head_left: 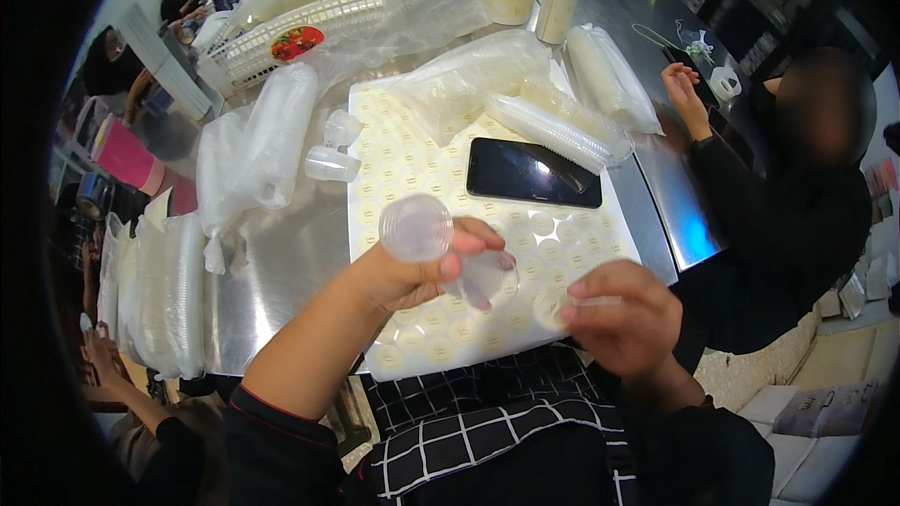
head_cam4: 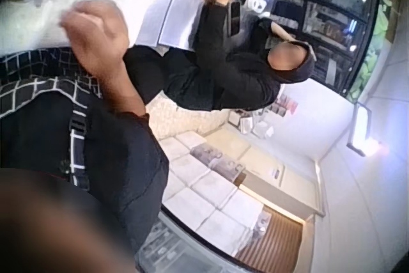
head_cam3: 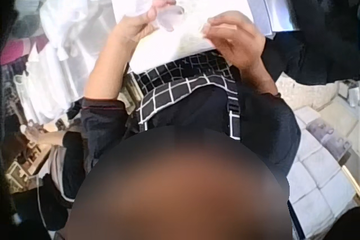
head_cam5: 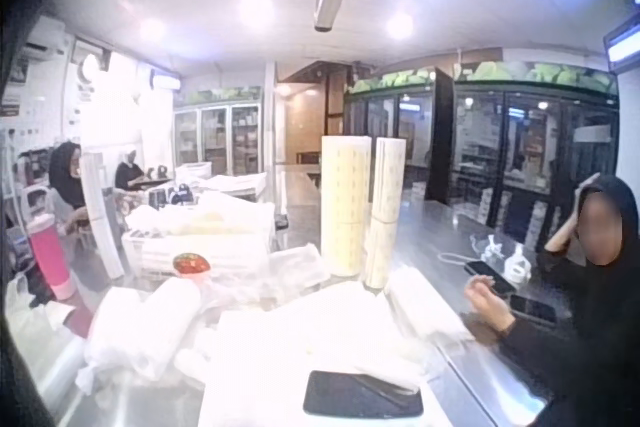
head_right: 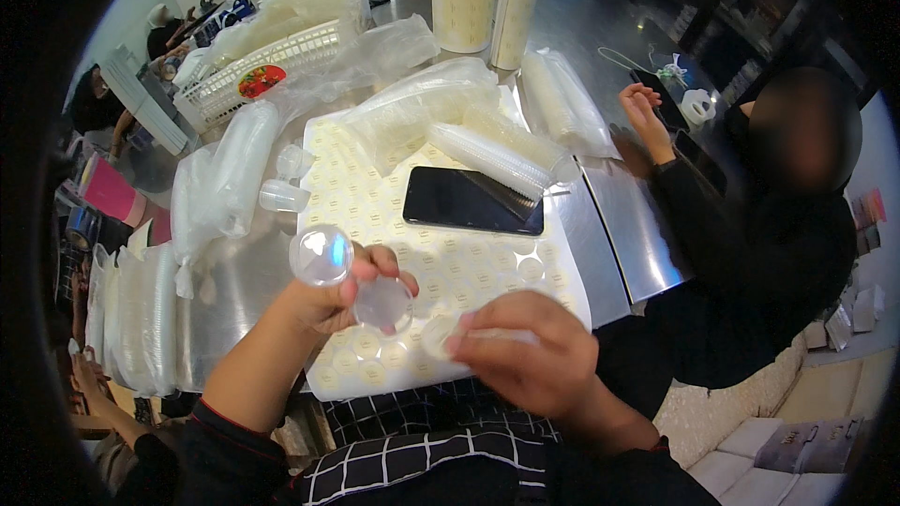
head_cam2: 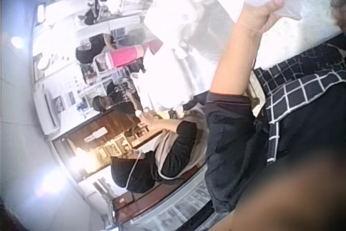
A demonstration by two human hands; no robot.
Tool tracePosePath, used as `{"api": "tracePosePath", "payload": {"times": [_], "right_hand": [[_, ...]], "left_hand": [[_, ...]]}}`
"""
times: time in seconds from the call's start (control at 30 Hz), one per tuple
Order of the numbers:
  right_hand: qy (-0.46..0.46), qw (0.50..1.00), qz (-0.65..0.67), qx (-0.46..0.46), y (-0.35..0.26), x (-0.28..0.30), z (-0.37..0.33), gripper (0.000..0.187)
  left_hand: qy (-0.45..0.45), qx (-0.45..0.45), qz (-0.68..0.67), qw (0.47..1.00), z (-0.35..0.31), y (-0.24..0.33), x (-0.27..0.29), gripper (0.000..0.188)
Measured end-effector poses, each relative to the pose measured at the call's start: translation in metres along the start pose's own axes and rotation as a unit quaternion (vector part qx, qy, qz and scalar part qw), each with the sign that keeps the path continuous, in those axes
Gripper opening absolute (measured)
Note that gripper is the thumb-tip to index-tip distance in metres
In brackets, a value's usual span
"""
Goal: The person repeatedly picks up small clear plastic containers and white circular inserts, then presses the inserts into the containers. The person handles the items one at a time and places the assembled units on the table.
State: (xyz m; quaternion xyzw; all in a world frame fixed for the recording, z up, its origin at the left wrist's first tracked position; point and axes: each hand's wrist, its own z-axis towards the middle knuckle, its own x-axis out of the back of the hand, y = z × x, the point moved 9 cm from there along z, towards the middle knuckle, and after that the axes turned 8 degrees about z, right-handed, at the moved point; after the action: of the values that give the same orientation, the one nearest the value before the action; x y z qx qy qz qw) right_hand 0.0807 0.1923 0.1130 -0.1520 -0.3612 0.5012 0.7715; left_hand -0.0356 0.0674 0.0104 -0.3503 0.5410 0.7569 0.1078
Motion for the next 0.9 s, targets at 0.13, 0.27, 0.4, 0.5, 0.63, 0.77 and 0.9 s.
{"api": "tracePosePath", "payload": {"times": [0.13,0.27,0.4,0.5,0.63,0.77,0.9], "right_hand": [[-0.045,0.99,-0.011,0.13,-0.031,-0.017,0.01,0.025],[-0.051,0.985,-0.015,0.163,-0.032,-0.03,0.014,0.026],[-0.055,0.987,-0.011,0.154,-0.028,-0.031,0.013,0.026],[-0.061,0.988,-0.008,0.141,-0.026,-0.032,0.011,0.027],[-0.069,0.991,-0.017,0.113,-0.021,-0.036,0.013,0.031],[-0.119,0.989,-0.084,0.039,-0.006,-0.043,0.02,0.043],[-0.184,0.971,-0.144,-0.041,0.01,-0.056,0.017,0.046]], "left_hand": [[-0.092,-0.086,0.068,0.99,0.001,0.009,-0.016,0.03],[-0.138,-0.095,0.06,0.984,0.005,0.008,-0.02,0.036],[-0.14,-0.095,0.067,0.983,0.004,0.008,-0.021,0.035],[-0.13,-0.078,0.056,0.987,0.004,0.004,-0.02,0.033],[-0.123,-0.073,0.064,0.988,0.003,0.003,-0.018,0.031],[-0.105,-0.069,0.048,0.991,0.001,0.004,-0.012,0.031],[-0.094,-0.053,-0.06,0.992,-0.001,0.001,-0.011,0.03]]}}
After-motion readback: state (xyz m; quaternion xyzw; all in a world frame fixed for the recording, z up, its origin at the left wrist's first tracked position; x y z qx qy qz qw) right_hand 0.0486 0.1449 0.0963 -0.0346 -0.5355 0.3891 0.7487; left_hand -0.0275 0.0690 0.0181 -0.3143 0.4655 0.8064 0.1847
